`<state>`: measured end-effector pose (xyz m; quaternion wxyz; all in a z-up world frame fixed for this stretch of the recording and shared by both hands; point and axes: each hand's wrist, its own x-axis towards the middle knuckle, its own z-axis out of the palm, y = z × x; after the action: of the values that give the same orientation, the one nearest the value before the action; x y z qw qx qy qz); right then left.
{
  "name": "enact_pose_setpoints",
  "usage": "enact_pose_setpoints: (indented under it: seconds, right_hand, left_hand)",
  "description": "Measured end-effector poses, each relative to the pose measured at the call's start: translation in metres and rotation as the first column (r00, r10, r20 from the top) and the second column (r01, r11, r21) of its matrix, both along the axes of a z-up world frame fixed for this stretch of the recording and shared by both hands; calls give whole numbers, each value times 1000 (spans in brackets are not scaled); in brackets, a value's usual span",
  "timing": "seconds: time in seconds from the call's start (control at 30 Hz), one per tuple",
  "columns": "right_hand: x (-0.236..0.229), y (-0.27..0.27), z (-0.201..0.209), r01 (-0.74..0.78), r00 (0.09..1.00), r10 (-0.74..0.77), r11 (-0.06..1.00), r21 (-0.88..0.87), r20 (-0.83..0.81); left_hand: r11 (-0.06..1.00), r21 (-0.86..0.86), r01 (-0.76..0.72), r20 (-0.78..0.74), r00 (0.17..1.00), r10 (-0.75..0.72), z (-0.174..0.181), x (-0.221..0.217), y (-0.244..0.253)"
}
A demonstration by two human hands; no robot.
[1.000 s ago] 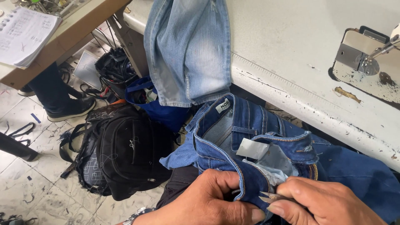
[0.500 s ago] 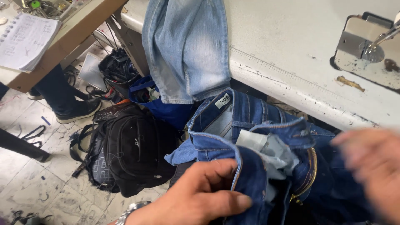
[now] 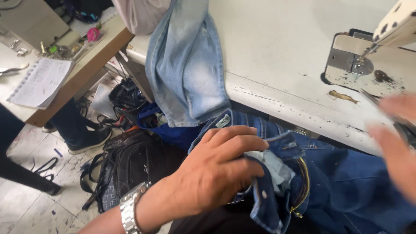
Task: Trimming loose threads from a pair of denim jeans using a small hand tool at a sewing workstation.
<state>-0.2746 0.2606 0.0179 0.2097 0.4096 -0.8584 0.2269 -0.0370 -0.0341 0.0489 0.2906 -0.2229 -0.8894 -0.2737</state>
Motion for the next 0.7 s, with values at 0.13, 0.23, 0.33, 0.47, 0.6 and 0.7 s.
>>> enact_pose_setpoints:
  seconds: [0.13,0.23,0.33,0.47,0.6,0.7]
  right_hand:
    - [110,16,30,-555,781,460,822,130,422]
    - [185,-54,23,-6,952,83,967,-256,293]
    - [185,-70,6,97,947,26,927,-362,320]
    - [174,-72,5,243,828,-29,919,-311,560]
    - [156,-75,-2,293,573,-18,938,-185,820]
    - [154,-85,8,294,509,-10,942,-162,861]
  left_hand:
    - [944,330,22,348,926,-144,13,-24,1]
    - [884,316,-345,709,705,22,26,-29,13]
    - [757,492,-431,733,673,-93,21,-23,21]
    - [647,647,-403,662,718,-215,-4,-9,19]
    - [621,581,-526,670,742,1,-30,7,24]
    - [803,323,-500,242,864,441,-20,13,30]
